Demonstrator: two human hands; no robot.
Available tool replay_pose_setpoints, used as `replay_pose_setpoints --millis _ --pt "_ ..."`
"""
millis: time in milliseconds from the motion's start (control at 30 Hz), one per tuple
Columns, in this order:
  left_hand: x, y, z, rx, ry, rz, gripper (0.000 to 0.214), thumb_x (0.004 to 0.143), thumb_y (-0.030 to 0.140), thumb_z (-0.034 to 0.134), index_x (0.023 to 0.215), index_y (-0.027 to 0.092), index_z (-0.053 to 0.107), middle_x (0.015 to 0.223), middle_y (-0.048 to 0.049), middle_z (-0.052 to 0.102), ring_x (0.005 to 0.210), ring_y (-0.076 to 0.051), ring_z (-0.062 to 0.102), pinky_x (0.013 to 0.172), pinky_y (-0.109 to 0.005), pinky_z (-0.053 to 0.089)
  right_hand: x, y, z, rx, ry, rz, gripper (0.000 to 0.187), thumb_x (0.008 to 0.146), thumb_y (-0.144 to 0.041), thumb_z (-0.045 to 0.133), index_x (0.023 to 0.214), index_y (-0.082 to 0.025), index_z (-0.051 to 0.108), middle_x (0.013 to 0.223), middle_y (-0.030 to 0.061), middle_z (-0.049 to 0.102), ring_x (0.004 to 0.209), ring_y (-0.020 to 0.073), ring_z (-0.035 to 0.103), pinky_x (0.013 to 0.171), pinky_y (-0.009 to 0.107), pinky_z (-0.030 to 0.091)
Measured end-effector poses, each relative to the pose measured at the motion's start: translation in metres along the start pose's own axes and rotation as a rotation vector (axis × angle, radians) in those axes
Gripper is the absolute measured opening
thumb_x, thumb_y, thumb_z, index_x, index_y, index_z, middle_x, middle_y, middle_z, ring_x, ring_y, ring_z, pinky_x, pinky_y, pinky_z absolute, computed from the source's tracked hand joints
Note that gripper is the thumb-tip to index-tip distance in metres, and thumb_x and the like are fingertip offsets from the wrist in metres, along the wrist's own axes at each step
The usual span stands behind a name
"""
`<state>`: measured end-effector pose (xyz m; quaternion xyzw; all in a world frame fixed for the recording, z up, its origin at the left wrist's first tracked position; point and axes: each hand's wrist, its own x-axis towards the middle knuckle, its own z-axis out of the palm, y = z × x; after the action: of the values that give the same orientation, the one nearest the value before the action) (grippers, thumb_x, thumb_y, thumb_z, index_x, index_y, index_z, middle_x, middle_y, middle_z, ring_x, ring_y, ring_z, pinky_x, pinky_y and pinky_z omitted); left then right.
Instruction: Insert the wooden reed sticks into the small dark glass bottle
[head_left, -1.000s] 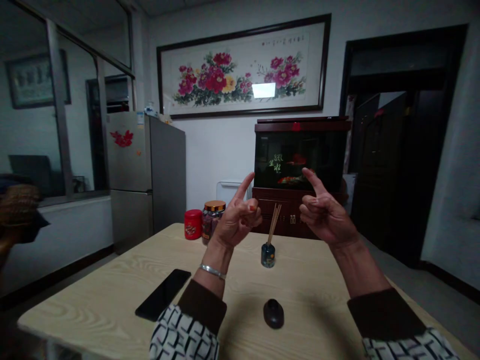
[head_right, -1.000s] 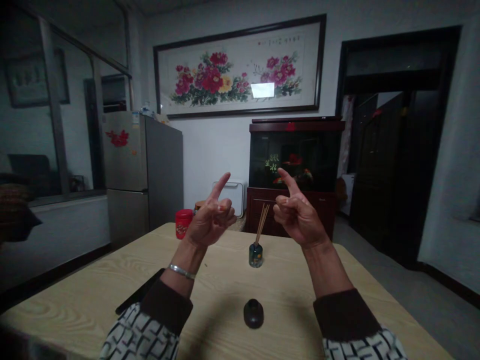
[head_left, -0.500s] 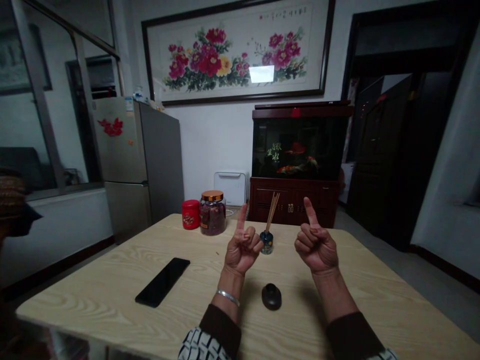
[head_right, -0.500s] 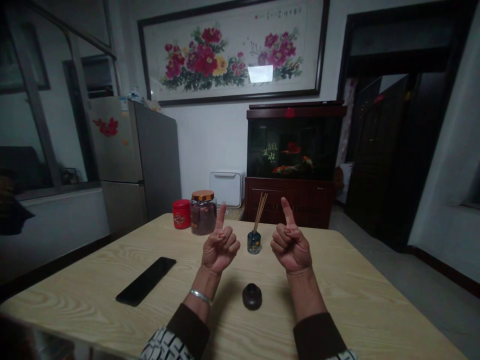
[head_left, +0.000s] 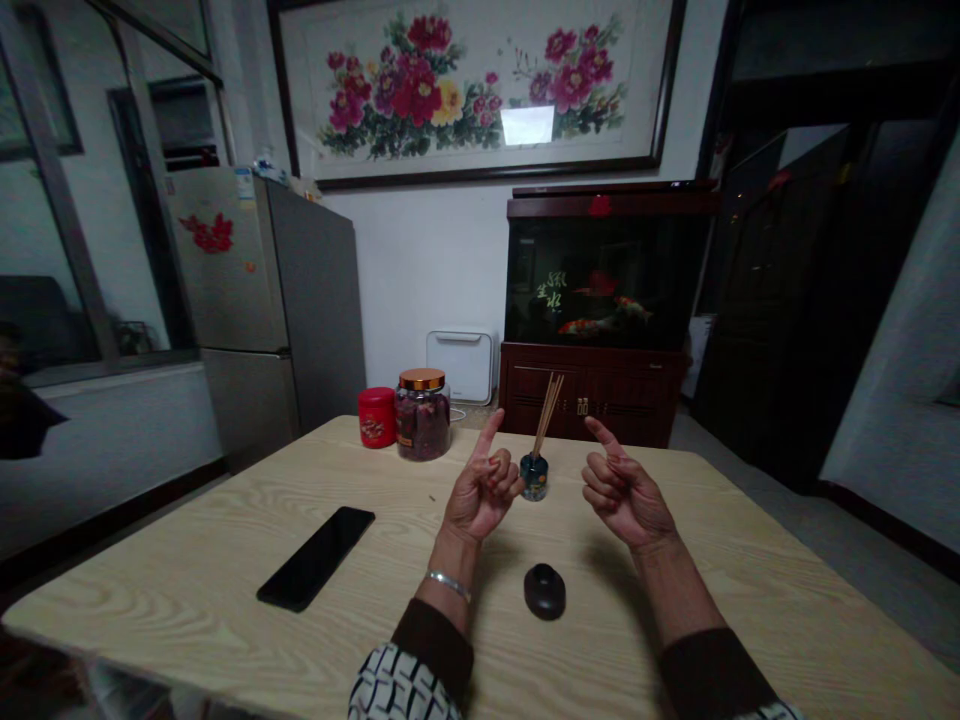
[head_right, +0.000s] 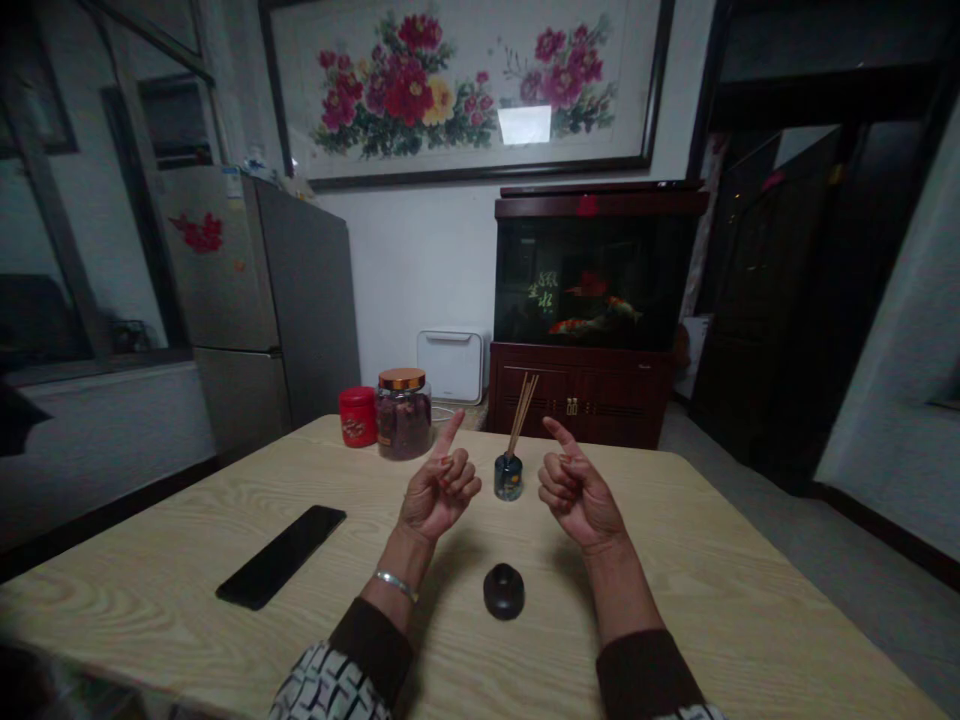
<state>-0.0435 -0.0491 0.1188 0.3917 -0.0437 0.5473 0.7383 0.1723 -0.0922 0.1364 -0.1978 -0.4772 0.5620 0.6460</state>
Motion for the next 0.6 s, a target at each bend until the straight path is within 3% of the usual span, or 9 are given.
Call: replay_pose_setpoints --millis 67,133,233,333,433,600 --pt "0.005 -0.007 -0.021 0.096 0.087 -0.06 0.071 0.079 0.021 0.07 0.145 0.026 0.044 0.073 0.0043 0.052 0.059 -0.007 0.046 0.058 -0.021 0.034 0.014 0.019 -0.018 -0.177 0.095 0.116 0.048 0.076 -0.033 0.068 0.123 -0.026 0.064 0.065 -0.0063 0.046 0.051 0.0072 0.038 0.045 0.018 0.025" --pt "0.011 -0.019 -0.045 0.275 0.222 -0.141 0.064 0.078 0.026 0.074 0.137 0.024 0.051 0.098 -0.0031 0.061 0.08 -0.011 0.058 0.069 -0.023 0.041 0.032 0.044 -0.036 -0.46 0.24 0.214 0.044 0.075 -0.04 0.069 0.116 -0.024 0.066 0.085 0.0013 0.064 0.069 0.0121 0.057 0.054 0.022 0.037" --pt "0.018 -0.045 -0.083 0.574 0.384 -0.225 0.063 0.073 0.028 0.077 0.131 0.023 0.053 0.121 -0.0102 0.059 0.105 -0.021 0.059 0.084 -0.031 0.045 0.063 0.086 -0.058 -0.743 0.365 0.248 0.056 0.072 -0.049 0.068 0.12 -0.021 0.061 0.116 0.0113 0.067 0.104 0.0245 0.063 0.076 0.034 0.047" --pt "0.021 -0.072 -0.113 0.731 0.445 -0.212 0.07 0.068 0.026 0.08 0.131 0.024 0.05 0.132 -0.0145 0.052 0.12 -0.027 0.053 0.095 -0.039 0.044 0.09 0.124 -0.071 -0.82 0.338 0.209 0.073 0.064 -0.047 0.075 0.128 -0.021 0.053 0.122 0.0123 0.064 0.116 0.0277 0.058 0.092 0.039 0.046" --pt "0.02 -0.089 -0.131 0.842 0.44 -0.161 0.076 0.066 0.023 0.081 0.134 0.024 0.046 0.138 -0.0165 0.048 0.13 -0.03 0.047 0.104 -0.043 0.04 0.101 0.145 -0.079 -0.897 0.263 0.175 0.074 0.058 -0.043 0.079 0.124 -0.022 0.053 0.113 0.0075 0.067 0.109 0.0271 0.06 0.097 0.042 0.045" --pt "0.015 -0.094 -0.132 1.103 0.326 -0.105 0.095 0.06 0.023 0.086 0.143 0.019 0.039 0.144 -0.0174 0.047 0.131 -0.031 0.047 0.11 -0.045 0.036 0.08 0.139 -0.078 -0.992 0.108 0.167 0.056 0.065 -0.046 0.078 0.11 -0.021 0.059 0.101 0.0053 0.068 0.098 0.0257 0.063 0.094 0.042 0.047"
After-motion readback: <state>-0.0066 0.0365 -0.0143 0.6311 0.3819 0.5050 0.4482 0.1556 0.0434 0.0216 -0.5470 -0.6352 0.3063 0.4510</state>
